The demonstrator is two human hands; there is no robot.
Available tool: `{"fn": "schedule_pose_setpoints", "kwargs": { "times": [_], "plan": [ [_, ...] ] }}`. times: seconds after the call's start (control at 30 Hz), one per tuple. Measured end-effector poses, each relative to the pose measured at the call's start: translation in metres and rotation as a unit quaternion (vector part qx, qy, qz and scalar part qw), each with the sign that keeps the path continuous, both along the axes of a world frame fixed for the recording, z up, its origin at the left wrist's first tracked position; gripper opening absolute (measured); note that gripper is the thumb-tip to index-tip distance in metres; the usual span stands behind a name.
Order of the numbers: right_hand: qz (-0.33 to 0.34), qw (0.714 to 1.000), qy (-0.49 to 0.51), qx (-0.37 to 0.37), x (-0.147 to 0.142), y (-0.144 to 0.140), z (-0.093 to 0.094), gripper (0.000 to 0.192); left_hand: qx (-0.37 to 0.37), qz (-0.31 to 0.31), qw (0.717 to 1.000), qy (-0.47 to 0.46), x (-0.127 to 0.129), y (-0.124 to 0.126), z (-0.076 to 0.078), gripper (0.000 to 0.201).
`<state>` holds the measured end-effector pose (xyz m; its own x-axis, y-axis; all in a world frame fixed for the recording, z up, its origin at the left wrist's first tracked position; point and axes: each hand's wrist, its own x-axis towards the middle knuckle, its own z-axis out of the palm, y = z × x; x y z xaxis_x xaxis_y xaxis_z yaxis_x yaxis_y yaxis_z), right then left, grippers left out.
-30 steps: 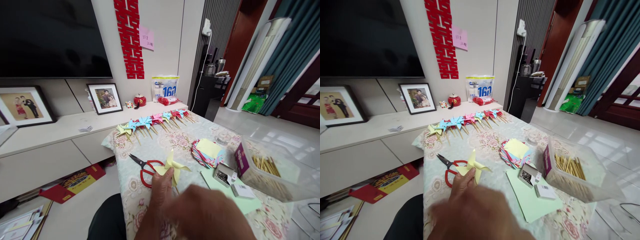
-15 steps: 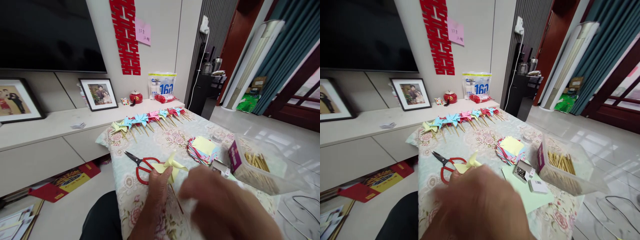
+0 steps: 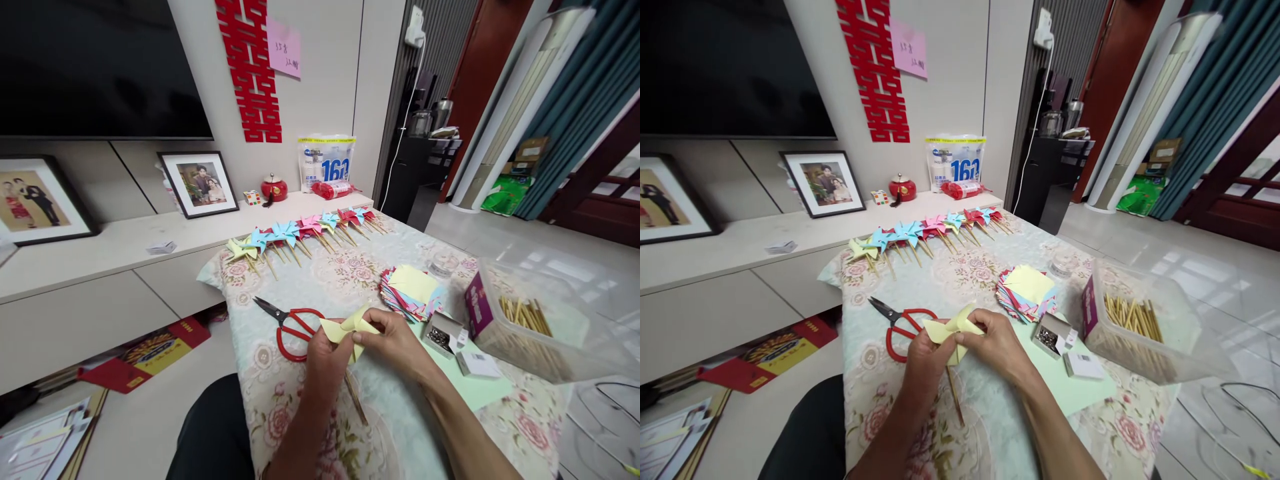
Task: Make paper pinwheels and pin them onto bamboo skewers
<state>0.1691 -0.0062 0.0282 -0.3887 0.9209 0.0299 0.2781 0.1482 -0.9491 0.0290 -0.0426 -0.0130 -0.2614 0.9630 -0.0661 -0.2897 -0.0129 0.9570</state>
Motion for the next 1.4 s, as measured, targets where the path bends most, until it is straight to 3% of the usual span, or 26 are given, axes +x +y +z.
{"fn": "schedule_pose_setpoints", "kwargs": {
  "times": [0.2,0.37,0.43,0.53,0.63,0.77,0.9,1.0,1.2,1.4],
  "plan": [
    [-0.033,0.999,0.035,0.013,-0.002,0.001,-0.004,0.01,0.028,0.007,0.998,0.05,0.0,0.001,-0.01,0.025],
    [-0.025,0.999,0.022,0.013,0.0,0.0,-0.005,0.011,0.043,0.021,0.992,0.119,0.001,-0.005,0.001,0.02],
    [-0.018,0.998,0.056,-0.016,0.004,0.001,-0.003,0.015,0.05,0.009,0.995,0.082,0.002,-0.008,0.008,0.022],
    [-0.016,0.986,0.139,-0.087,0.013,0.002,0.003,0.022,0.049,-0.011,0.998,-0.05,0.0,-0.008,0.017,0.027],
    [0.043,0.965,0.193,-0.171,0.021,-0.001,0.009,0.027,0.081,0.033,0.99,-0.113,-0.005,-0.007,0.022,0.033],
    [0.169,0.943,0.158,-0.24,0.018,-0.007,0.009,0.034,0.114,0.015,0.983,-0.145,-0.009,-0.01,0.022,0.037],
    [0.242,0.935,0.078,-0.247,0.009,-0.01,0.001,0.023,0.116,-0.018,0.976,-0.181,-0.007,-0.014,0.024,0.038],
    [0.231,0.939,0.074,-0.243,0.006,-0.01,-0.004,0.019,0.124,-0.018,0.968,-0.219,-0.011,-0.013,0.027,0.033],
    [0.197,0.936,0.133,-0.258,0.008,-0.009,-0.002,0.025,0.078,0.105,0.939,-0.317,-0.02,-0.002,0.023,0.017],
    [0.223,0.93,0.147,-0.255,0.003,-0.012,-0.001,0.029,0.011,0.023,0.967,-0.253,-0.008,-0.006,0.022,0.031]
  ]
}}
